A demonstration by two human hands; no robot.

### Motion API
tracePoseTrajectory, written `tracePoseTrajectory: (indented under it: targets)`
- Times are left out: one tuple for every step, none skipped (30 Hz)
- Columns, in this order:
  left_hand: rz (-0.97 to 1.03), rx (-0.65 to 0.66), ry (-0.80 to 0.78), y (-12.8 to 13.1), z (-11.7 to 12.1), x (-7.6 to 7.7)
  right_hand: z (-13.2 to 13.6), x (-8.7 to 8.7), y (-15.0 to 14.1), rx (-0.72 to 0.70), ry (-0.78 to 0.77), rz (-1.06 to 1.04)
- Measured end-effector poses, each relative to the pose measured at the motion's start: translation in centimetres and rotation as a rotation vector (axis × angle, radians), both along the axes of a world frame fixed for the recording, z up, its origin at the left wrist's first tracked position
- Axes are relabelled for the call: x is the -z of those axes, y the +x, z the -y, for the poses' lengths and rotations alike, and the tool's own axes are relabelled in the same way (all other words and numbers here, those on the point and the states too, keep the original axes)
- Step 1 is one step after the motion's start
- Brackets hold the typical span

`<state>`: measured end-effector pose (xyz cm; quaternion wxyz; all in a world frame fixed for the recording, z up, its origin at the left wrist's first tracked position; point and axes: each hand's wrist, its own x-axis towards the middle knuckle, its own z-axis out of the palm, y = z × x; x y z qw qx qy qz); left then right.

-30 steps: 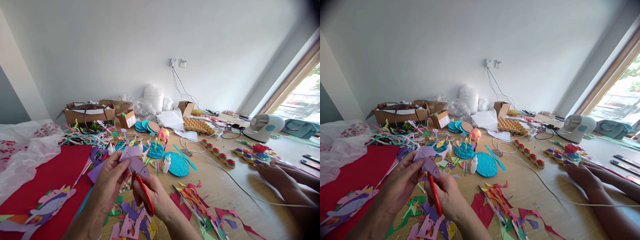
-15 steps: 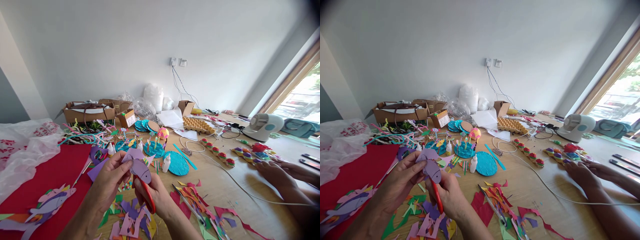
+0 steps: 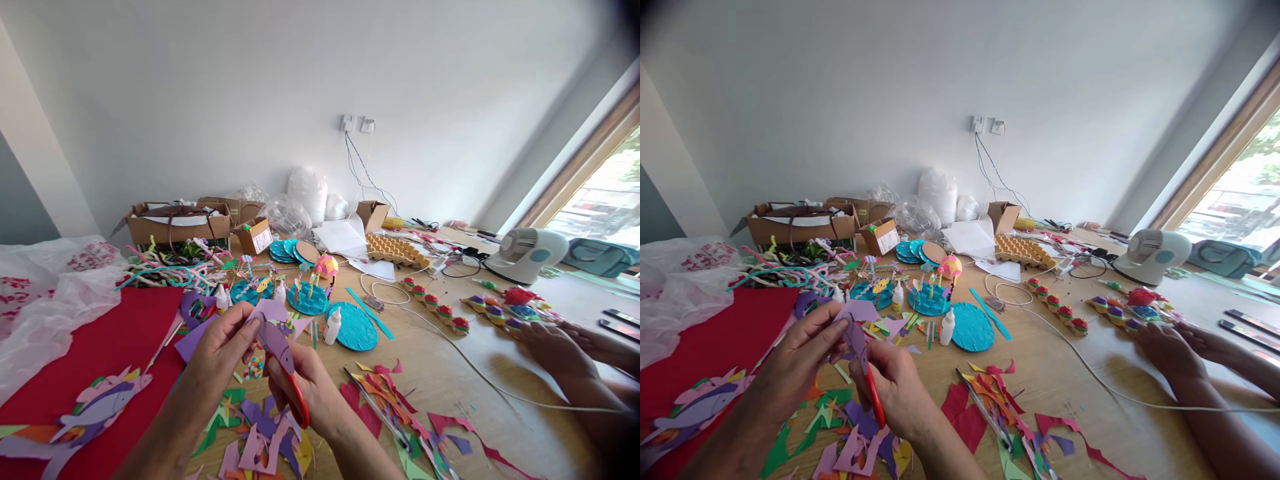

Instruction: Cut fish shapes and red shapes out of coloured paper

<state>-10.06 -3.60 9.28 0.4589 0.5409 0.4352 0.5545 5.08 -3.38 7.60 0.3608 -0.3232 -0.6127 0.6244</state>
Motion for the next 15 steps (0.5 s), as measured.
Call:
tracePoseTrajectory:
  targets:
    - [0.002,0.011,-0.004,-0.06,0.02,0.02,0.01,0.02,0.01,0.005,0.0,0.005]
    - [0.009,0.022,-0.009,-0.1,0.04,0.04,0.02,0.04,0.02,0.01,0.002,0.007]
    - [0.02,0.032,-0.012,-0.13,0.08,0.07,0.04,0.04,0.02,0.013,0.005,0.006]
    - [0.032,0.042,-0.016,-0.14,0.11,0.09,0.06,0.05,0.01,0.012,0.008,0.0]
    - [0.043,0.05,-0.02,-0.14,0.15,0.1,0.09,0.04,0.0,0.013,0.008,-0.009]
    - [0.055,0.055,-0.023,-0.13,0.18,0.09,0.12,0.02,-0.01,0.01,0.007,-0.017]
    - [0.065,0.056,-0.027,-0.11,0.2,0.06,0.15,-0.01,-0.04,0.009,0.007,-0.022]
    - [0.072,0.055,-0.032,-0.08,0.22,0.0,0.2,-0.06,-0.06,0.009,0.008,-0.025]
    - [0.077,0.056,-0.036,-0.05,0.24,-0.07,0.25,-0.11,-0.09,0.008,0.011,-0.026]
    - [0.08,0.059,-0.037,-0.02,0.25,-0.16,0.3,-0.17,-0.12,0.01,0.012,-0.028]
    - [0.082,0.062,-0.038,0.0,0.25,-0.24,0.36,-0.23,-0.16,0.013,0.013,-0.03]
    - [0.081,0.068,-0.038,0.02,0.25,-0.29,0.42,-0.29,-0.2,0.016,0.014,-0.034]
    - [0.078,0.073,-0.035,0.02,0.25,-0.32,0.47,-0.34,-0.24,0.02,0.014,-0.038]
    - [0.074,0.076,-0.03,0.01,0.26,-0.3,0.52,-0.38,-0.29,0.022,0.014,-0.043]
    - [0.07,0.076,-0.026,-0.02,0.27,-0.25,0.56,-0.4,-0.32,0.024,0.014,-0.047]
